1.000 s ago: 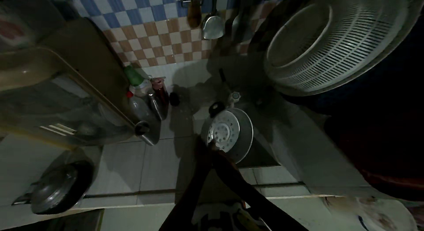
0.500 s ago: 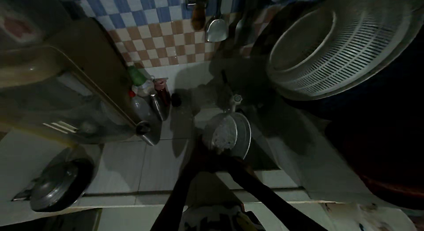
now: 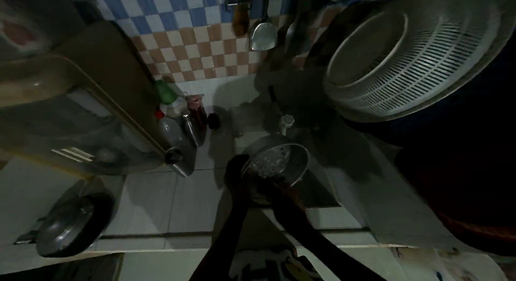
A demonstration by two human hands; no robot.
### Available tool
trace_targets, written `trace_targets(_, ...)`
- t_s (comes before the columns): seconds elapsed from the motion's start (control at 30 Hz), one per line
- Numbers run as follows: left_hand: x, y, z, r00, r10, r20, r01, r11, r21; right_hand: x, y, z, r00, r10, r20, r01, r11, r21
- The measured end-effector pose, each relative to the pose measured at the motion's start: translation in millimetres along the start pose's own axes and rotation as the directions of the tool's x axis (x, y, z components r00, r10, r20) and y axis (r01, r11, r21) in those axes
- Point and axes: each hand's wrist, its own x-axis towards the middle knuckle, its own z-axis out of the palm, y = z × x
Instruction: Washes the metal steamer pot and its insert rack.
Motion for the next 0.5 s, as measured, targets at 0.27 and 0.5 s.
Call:
trace_targets(0.27, 2.4, 11.5, 9.7, 0.805, -0.532, 0.264, 0.510, 0.847, 0.151, 30.4, -62.8, -32.4, 0.947, -0.037, 0.319, -0.175, 0.774, 0.609)
trace_targets(0.5, 23.5, 18.9, -8.4, 0.896, -0.339, 0.286, 0.318, 0.940, 0.119, 2.3, -21.5, -33.0, 0.958, -0.125, 0.260, 0.099, 0.989, 0.110)
